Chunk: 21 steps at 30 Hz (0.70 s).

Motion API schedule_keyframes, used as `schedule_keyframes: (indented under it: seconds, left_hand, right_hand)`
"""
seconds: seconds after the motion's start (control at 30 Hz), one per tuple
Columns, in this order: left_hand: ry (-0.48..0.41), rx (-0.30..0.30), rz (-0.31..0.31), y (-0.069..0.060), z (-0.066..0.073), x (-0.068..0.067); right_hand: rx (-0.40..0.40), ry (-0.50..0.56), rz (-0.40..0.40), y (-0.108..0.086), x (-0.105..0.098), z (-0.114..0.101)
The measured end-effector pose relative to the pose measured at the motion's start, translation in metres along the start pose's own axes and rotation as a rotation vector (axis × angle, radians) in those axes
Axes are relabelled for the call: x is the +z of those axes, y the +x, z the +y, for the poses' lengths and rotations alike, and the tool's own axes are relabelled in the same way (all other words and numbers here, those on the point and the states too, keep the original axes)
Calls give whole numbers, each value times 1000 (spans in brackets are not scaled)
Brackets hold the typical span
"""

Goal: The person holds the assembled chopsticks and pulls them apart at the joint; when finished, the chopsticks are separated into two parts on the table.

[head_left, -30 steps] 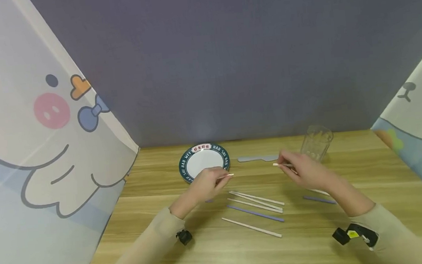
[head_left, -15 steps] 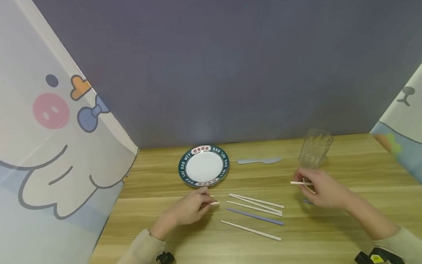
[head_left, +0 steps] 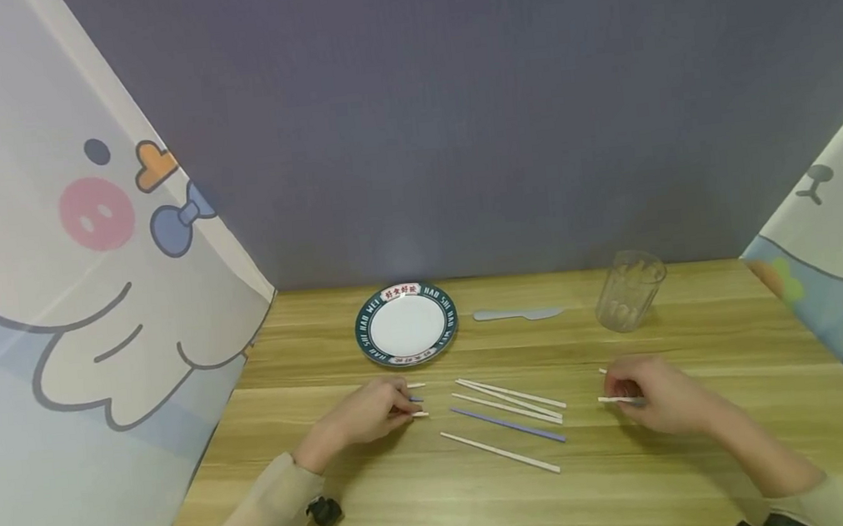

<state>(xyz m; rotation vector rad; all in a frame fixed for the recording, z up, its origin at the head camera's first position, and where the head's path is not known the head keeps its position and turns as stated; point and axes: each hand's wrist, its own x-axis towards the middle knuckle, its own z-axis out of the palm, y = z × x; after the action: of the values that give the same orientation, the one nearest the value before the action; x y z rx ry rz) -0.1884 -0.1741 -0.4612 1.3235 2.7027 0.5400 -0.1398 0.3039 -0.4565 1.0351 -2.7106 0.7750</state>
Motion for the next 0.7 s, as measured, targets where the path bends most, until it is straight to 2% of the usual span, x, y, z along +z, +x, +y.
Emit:
schedule_keyframes:
  seconds: [0.13, 0.23, 0.33, 0.53, 0.7]
  left_hand:
    - [-15, -5, -5, 2, -4, 1]
    - [-25, -16, -5, 4, -6, 1]
    - [-25, -10, 0, 6, -7, 1]
    - [-17, 13, 5, 13, -5, -5]
    - [14, 15, 28, 29, 4, -10]
  right_hand:
    - [78, 50, -139, -4, -6, -1]
    - [139, 66, -193, -6, -6, -2]
    - [157, 61, -189, -9, -4, -2]
    - [121, 61, -180, -12, -3, 2]
    - [86, 55, -162, -3, -2, 0]
